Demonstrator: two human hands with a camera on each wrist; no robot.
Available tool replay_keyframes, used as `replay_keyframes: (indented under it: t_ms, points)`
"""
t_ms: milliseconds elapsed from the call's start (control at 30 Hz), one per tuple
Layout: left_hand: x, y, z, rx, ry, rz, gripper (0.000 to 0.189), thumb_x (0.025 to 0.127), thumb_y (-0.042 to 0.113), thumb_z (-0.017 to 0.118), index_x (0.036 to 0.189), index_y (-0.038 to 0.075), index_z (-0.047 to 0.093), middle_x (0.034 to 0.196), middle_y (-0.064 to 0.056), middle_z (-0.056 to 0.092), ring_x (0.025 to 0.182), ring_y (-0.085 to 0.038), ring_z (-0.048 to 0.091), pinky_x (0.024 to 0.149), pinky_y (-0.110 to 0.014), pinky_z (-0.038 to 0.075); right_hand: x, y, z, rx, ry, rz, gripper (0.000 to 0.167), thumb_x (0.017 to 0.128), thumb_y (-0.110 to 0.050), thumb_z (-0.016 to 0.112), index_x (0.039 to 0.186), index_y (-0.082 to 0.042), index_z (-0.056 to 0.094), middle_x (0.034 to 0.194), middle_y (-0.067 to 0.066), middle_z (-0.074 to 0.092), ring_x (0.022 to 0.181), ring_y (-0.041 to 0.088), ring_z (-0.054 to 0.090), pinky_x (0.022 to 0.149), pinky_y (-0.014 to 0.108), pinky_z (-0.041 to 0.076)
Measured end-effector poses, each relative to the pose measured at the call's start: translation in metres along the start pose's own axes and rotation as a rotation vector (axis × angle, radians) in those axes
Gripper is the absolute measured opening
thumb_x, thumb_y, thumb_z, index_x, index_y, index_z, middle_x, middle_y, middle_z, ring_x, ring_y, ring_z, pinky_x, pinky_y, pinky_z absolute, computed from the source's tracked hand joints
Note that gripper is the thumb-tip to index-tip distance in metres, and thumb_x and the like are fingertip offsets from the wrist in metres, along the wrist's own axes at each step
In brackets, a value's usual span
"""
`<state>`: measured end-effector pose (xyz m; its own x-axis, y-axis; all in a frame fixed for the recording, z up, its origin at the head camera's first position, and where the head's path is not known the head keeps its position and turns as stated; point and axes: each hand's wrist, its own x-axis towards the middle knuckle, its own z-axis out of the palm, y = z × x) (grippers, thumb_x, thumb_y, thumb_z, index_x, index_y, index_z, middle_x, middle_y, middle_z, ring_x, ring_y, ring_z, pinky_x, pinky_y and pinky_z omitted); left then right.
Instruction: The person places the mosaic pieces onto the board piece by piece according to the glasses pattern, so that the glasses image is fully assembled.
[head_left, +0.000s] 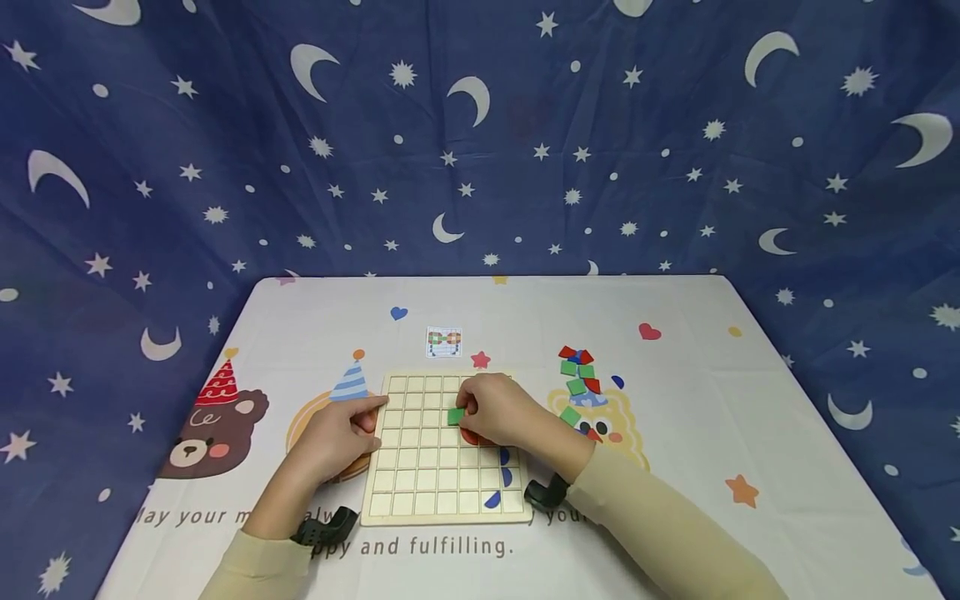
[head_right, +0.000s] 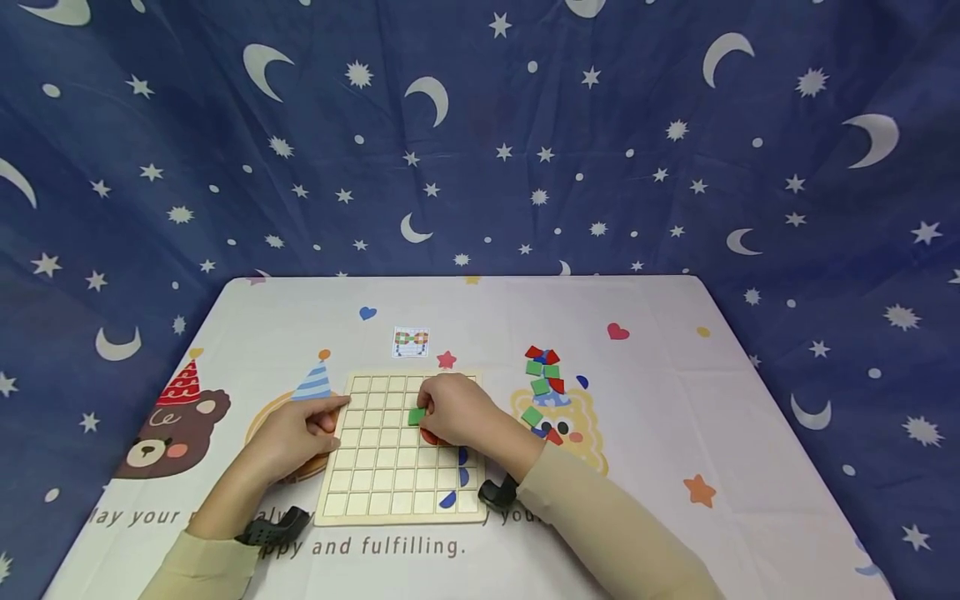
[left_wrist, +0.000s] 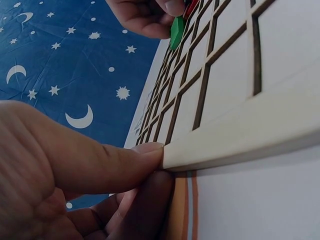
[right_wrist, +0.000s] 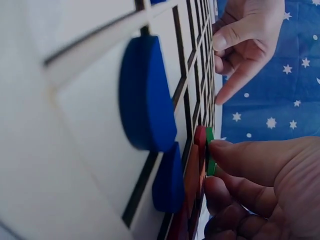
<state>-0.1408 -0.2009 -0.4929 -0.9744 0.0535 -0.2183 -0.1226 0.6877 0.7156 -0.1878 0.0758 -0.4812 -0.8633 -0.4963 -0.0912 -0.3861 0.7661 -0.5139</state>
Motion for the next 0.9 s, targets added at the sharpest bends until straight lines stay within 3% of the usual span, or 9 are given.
replay_keyframes:
  t_ms: [233, 633, 900]
  points:
    - [-0.001, 0.0, -0.001, 0.003, 0.004, 0.001, 0.065, 0.082, 0.003, 0.082, 0.145, 0.012, 0.069, 0.098, -0.005, 0.063, 0.079, -0.018, 0.056, 0.067, -0.027, 0.045, 0.005, -0.001, 0.004, -0.032, -0.017, -0.05, 0.012, 0.091, -0.022, 0.084, 0.097, -0.018, 0.075, 0.078, -0.01, 0.06, 0.08, 0.01, 0.057, 0.078, 0.028, 0.049]
    - [-0.002, 0.001, 0.0, 0.0, -0.001, 0.007, 0.064, 0.084, 0.002, 0.081, 0.146, 0.012, 0.068, 0.097, -0.005, 0.064, 0.078, -0.018, 0.056, 0.069, -0.029, 0.045, -0.009, 0.001, 0.0, -0.018, -0.022, -0.035, 0.008, 0.095, -0.017, 0.077, 0.1, -0.023, 0.079, 0.084, -0.012, 0.064, 0.078, 0.009, 0.057, 0.072, 0.027, 0.048]
    - [-0.002, 0.001, 0.001, 0.008, -0.005, 0.007, 0.064, 0.084, 0.003, 0.081, 0.146, 0.012, 0.068, 0.098, -0.005, 0.064, 0.079, -0.017, 0.056, 0.07, -0.028, 0.045, -0.013, 0.002, 0.001, -0.079, -0.082, -0.072, 0.032, 0.097, -0.029, 0.079, 0.129, -0.029, 0.08, 0.096, -0.01, 0.065, 0.085, 0.012, 0.054, 0.077, 0.028, 0.045]
